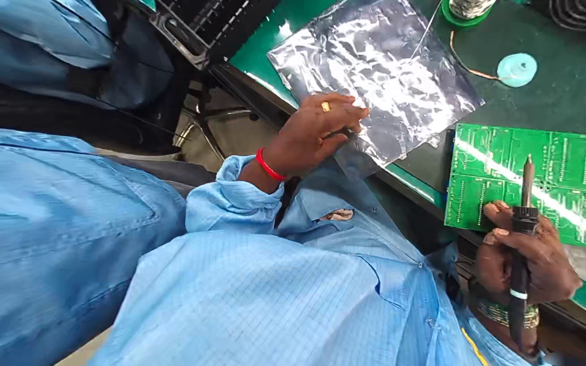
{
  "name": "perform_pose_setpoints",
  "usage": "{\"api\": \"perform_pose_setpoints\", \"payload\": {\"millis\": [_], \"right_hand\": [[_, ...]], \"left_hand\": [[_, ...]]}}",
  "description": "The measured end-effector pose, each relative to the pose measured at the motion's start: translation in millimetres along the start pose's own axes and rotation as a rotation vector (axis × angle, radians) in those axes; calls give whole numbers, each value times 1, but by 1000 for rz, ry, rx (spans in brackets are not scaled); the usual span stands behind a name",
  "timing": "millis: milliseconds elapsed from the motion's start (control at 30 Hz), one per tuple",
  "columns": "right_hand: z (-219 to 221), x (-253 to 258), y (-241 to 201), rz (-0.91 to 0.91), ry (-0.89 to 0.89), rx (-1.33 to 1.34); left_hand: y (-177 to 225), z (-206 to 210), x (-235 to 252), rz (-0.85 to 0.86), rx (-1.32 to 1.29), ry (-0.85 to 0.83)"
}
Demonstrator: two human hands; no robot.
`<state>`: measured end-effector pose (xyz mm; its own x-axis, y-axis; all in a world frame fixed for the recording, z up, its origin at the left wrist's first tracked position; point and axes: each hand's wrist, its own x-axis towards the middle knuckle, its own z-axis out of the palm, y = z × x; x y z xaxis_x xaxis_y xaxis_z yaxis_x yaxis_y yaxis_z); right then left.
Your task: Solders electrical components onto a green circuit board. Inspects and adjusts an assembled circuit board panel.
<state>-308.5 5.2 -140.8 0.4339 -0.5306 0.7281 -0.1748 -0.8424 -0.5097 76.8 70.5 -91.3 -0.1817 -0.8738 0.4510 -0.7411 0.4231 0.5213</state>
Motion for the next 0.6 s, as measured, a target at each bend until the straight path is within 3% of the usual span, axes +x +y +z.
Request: {"api": "perform_pose_setpoints", "payload": {"millis": [200, 367, 600], "right_hand": [[0, -1, -1, 12, 8, 16], [1, 5, -8, 73, 25, 75], [18, 18, -20, 156, 92, 68]], "left_hand": [[-6, 18, 11, 93, -104, 50], [17, 46, 38, 44, -425, 156], [45, 83, 69, 69, -307, 108]]}}
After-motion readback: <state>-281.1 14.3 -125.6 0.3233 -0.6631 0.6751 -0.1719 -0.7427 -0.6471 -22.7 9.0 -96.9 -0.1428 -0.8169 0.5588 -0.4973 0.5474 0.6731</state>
